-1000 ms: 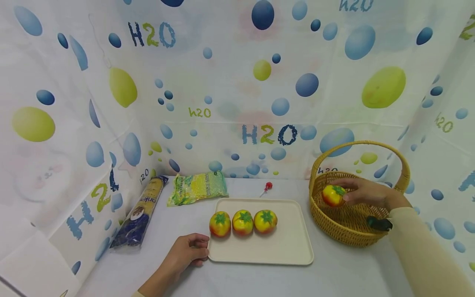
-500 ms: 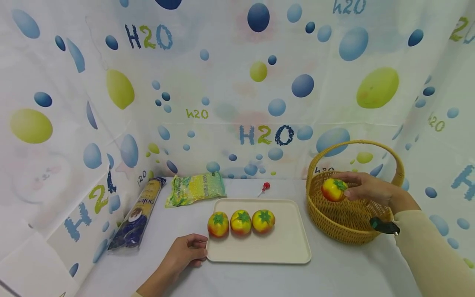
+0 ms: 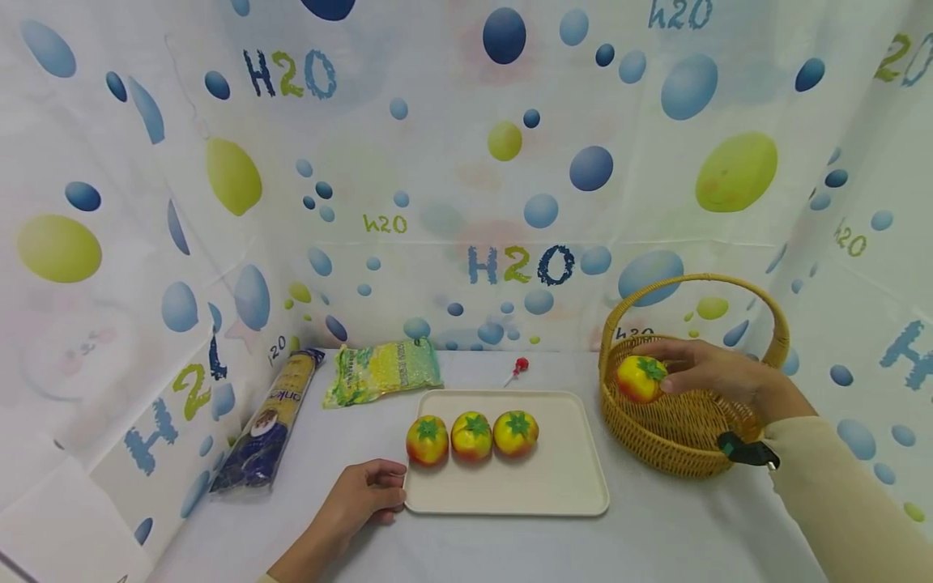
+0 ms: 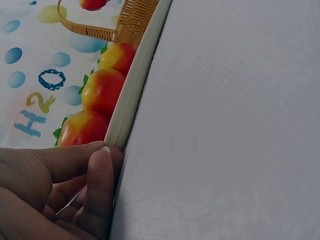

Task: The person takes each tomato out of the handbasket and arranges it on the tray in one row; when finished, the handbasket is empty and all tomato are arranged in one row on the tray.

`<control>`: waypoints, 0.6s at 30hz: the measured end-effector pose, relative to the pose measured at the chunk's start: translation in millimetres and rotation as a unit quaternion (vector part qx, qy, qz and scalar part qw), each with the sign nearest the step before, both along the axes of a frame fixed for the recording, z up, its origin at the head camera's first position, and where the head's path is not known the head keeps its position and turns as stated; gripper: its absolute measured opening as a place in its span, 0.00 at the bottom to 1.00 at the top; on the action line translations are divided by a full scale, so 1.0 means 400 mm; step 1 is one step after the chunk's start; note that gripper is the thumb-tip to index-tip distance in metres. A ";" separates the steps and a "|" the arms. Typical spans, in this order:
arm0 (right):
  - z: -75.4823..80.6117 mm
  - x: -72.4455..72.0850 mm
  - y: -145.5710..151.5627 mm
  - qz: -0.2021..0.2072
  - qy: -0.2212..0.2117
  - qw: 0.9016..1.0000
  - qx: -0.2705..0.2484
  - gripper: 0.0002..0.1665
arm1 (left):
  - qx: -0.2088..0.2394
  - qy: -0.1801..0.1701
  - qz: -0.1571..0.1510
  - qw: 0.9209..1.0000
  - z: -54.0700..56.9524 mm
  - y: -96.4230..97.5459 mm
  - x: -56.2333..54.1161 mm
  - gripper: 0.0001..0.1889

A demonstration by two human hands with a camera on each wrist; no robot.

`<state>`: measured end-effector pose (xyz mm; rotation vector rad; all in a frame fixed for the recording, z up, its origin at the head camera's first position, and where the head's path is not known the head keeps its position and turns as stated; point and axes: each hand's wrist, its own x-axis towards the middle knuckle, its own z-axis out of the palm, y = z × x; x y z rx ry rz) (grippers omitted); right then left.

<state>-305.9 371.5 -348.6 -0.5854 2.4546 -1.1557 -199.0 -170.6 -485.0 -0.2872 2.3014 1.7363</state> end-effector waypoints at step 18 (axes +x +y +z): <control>0.000 -0.010 -0.129 0.044 0.006 0.999 0.004 0.34 | 0.004 0.002 -0.004 1.000 -0.008 -0.005 -0.004 0.21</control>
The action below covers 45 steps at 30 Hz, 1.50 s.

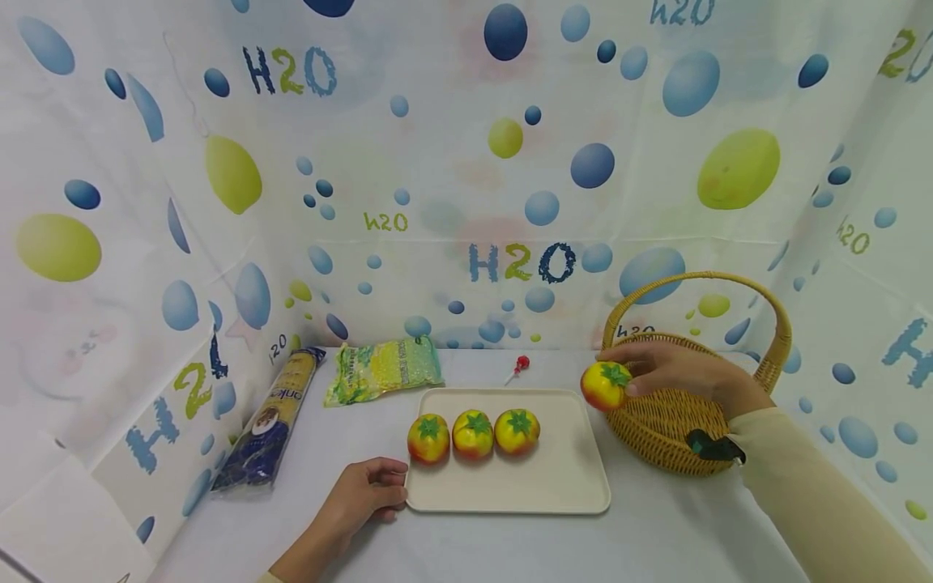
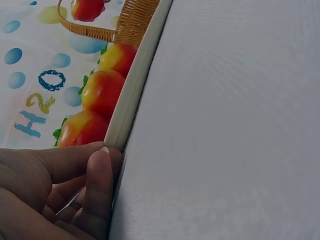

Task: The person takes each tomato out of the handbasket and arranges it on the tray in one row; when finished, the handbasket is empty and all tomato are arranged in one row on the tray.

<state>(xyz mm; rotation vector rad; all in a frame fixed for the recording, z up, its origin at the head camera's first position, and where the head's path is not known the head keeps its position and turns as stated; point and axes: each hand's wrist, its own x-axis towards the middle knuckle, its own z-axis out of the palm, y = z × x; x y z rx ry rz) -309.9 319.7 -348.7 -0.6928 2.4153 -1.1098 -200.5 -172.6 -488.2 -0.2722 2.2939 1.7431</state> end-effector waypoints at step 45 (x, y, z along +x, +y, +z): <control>-0.101 -0.074 -0.197 0.061 -0.101 0.984 0.131 0.32 | -0.009 -0.005 0.004 1.000 0.004 0.002 0.002 0.21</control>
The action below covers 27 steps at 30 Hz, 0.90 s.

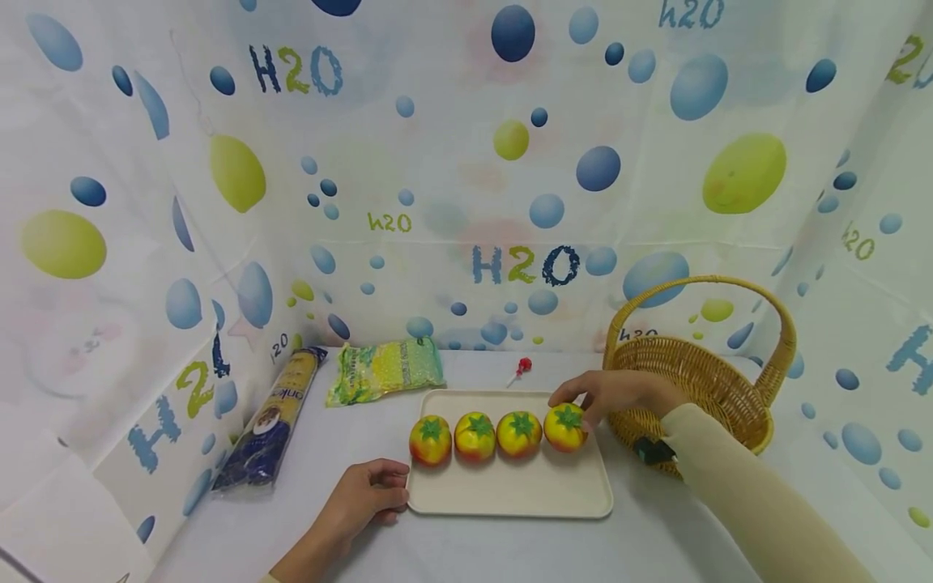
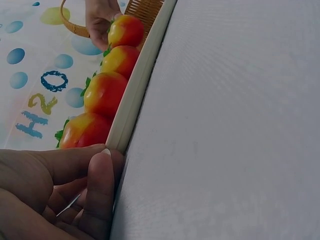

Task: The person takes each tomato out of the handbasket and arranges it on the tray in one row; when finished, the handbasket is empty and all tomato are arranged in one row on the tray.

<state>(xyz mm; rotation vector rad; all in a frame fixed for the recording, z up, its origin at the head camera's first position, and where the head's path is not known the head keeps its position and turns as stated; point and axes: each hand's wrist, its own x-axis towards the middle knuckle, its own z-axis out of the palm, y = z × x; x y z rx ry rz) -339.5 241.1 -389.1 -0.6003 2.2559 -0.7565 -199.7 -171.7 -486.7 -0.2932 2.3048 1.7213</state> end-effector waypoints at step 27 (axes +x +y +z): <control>-0.016 -0.008 -0.035 0.016 0.010 0.998 0.061 0.33 | 0.007 0.008 -0.007 1.000 -0.002 -0.003 0.002 0.21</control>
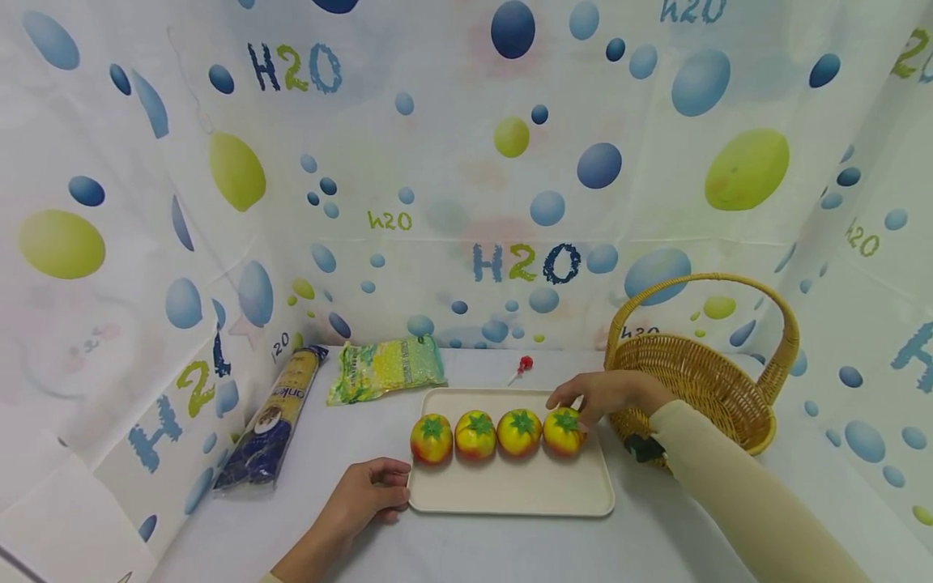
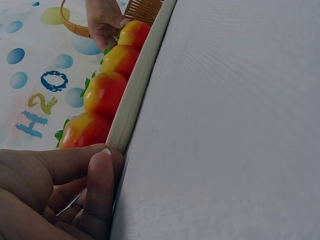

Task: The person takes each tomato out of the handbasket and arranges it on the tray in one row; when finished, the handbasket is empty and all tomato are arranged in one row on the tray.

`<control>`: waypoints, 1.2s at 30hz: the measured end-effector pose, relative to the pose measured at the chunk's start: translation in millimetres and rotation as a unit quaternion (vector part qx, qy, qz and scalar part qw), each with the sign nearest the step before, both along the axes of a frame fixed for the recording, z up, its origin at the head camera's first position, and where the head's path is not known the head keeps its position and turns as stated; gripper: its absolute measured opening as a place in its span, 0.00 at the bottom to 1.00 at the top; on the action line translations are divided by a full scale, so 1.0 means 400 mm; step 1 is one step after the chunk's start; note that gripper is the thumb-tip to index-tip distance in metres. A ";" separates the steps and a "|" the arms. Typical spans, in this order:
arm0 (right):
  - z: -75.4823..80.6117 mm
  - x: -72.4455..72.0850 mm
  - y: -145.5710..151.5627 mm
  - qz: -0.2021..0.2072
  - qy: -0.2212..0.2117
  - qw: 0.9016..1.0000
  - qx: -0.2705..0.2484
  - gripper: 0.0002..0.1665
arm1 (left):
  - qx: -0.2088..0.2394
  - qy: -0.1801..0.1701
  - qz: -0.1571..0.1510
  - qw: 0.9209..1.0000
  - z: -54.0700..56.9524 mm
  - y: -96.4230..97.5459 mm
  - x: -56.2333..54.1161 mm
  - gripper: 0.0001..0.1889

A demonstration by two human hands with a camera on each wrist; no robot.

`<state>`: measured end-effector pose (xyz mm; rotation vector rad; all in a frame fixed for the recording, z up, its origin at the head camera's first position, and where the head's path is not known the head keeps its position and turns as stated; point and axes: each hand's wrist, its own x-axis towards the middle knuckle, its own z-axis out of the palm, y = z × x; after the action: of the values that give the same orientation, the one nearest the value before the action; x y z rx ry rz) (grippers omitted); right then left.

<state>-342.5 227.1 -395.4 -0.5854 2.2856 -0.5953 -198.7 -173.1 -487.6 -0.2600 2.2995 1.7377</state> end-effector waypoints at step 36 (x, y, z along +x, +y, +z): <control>0.004 0.003 0.067 -0.058 0.005 0.989 -0.139 0.35 | -0.017 -0.015 0.016 1.000 0.001 0.009 -0.006 0.22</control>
<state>-341.3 254.0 -394.0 -0.5900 2.2737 -0.9796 -201.0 -169.5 -487.2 -0.3306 2.3181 1.6982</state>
